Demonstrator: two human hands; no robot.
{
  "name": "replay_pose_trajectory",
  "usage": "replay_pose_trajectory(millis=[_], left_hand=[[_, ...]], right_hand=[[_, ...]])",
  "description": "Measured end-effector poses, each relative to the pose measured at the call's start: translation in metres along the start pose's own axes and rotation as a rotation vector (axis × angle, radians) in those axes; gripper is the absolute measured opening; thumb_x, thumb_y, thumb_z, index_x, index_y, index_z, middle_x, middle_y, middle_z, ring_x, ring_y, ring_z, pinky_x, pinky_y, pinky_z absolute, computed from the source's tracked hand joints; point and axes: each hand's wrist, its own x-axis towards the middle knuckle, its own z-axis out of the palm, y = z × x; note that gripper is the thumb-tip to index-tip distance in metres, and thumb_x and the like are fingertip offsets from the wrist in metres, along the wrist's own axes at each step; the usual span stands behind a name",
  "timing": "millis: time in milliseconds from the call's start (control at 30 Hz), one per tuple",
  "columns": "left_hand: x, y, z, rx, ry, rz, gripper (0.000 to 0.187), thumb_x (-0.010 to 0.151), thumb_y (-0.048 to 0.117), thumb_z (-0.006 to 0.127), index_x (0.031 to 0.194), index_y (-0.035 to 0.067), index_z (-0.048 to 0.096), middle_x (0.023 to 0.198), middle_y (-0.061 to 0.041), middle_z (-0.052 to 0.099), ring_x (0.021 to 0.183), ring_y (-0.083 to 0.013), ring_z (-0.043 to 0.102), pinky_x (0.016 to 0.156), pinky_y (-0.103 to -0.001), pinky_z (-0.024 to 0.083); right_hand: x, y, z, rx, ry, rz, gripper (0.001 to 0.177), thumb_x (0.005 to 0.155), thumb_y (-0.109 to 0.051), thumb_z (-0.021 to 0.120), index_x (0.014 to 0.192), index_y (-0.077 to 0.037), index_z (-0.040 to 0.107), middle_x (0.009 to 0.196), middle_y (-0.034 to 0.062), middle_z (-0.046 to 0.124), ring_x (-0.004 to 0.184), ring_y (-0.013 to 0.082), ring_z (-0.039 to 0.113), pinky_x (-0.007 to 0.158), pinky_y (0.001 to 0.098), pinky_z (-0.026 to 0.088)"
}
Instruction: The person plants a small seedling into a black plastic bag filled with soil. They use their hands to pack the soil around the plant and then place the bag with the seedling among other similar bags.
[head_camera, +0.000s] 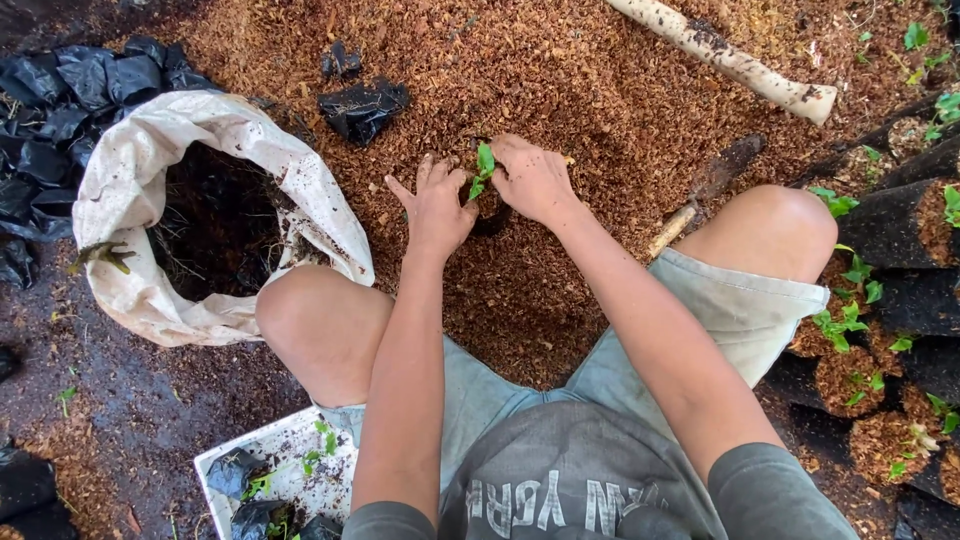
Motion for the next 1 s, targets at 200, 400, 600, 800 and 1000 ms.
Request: replay_pose_trajectory(millis=[200, 400, 600, 800, 1000], left_hand=[[0.002, 0.003, -0.010, -0.098, -0.024, 0.025, 0.055, 0.082, 0.013, 0.076, 0.134, 0.019, 0.060, 0.149, -0.013, 0.052, 0.150, -0.0383, 0.030, 0.112, -0.080, 0.001], [0.015, 0.007, -0.016, -0.137, -0.135, -0.041, 0.059, 0.083, 0.020, 0.076, 0.134, 0.017, 0.049, 0.136, -0.016, 0.065, 0.152, -0.0345, 0.028, 0.113, -0.077, -0.012], [0.006, 0.001, -0.020, -0.148, -0.087, -0.059, 0.044, 0.088, 0.024, 0.071, 0.131, 0.021, 0.059, 0.144, -0.006, 0.060, 0.154, -0.0330, 0.020, 0.111, -0.078, -0.013], [-0.008, -0.012, 0.001, -0.006, 0.207, -0.026, 0.028, 0.087, 0.022, 0.070, 0.115, 0.025, 0.074, 0.114, -0.001, 0.076, 0.141, -0.0276, 0.048, 0.111, -0.077, -0.006], [-0.014, 0.000, 0.001, 0.118, 0.113, -0.063, 0.042, 0.098, 0.046, 0.065, 0.119, 0.012, 0.072, 0.122, -0.013, 0.074, 0.135, -0.0342, 0.055, 0.110, -0.081, 0.000]], right_hand=[[0.016, 0.022, 0.024, 0.024, -0.060, -0.049, 0.031, 0.098, -0.014, 0.057, 0.123, -0.015, 0.074, 0.128, 0.0063, 0.071, 0.101, 0.0290, 0.074, 0.078, 0.0406, 0.059], [0.035, 0.034, 0.043, 0.076, -0.127, -0.052, 0.019, 0.094, -0.019, 0.055, 0.089, -0.011, 0.072, 0.089, 0.0065, 0.075, 0.081, 0.0336, 0.073, 0.069, 0.0450, 0.055], [0.024, 0.028, 0.029, -0.049, -0.099, -0.053, 0.026, 0.095, -0.010, 0.059, 0.113, -0.007, 0.076, 0.118, 0.0140, 0.075, 0.101, 0.0337, 0.074, 0.082, 0.0449, 0.057], [-0.016, -0.003, -0.003, 0.118, 0.066, 0.013, 0.024, 0.100, -0.012, 0.058, 0.115, -0.010, 0.076, 0.118, 0.0149, 0.073, 0.105, 0.0346, 0.072, 0.084, 0.0469, 0.059], [-0.031, -0.010, 0.013, 0.069, 0.107, 0.064, 0.025, 0.099, -0.025, 0.060, 0.103, -0.007, 0.077, 0.099, 0.0158, 0.076, 0.088, 0.0416, 0.074, 0.074, 0.0520, 0.059]])
